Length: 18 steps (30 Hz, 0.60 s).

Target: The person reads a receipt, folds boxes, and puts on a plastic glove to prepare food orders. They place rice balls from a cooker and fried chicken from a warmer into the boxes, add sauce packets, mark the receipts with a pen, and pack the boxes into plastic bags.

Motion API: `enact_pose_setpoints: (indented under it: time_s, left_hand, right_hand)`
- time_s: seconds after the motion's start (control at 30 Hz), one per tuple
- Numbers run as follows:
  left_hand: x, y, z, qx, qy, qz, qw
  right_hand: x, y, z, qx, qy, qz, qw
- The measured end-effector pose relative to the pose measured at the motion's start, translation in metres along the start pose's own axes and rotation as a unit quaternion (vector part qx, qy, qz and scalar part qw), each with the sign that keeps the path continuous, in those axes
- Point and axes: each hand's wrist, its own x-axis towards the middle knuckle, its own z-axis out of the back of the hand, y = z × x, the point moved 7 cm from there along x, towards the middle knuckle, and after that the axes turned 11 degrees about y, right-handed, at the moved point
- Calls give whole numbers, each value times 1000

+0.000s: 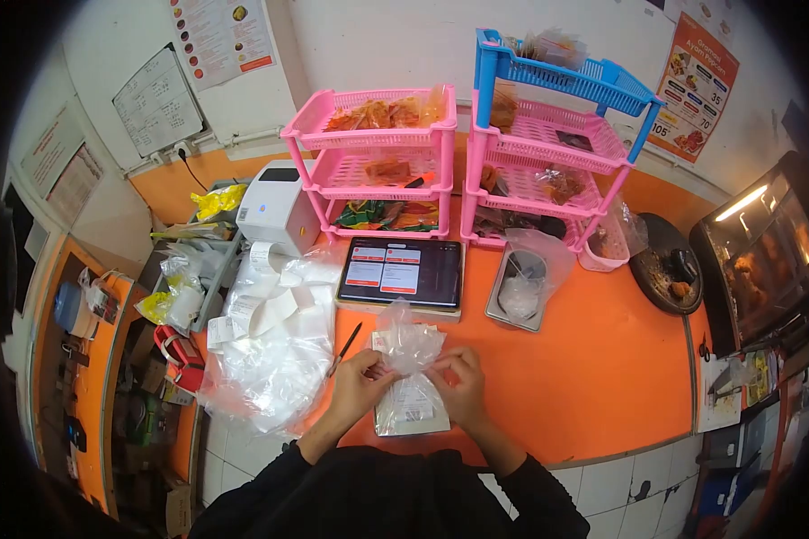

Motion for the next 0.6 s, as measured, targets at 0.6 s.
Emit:
enact_pose_setpoints:
  time_s: [0.6]
  left_hand:
    - [14, 17, -3, -95, 127, 99, 982]
  right_hand:
    - [24, 20, -27, 162, 301, -8, 940]
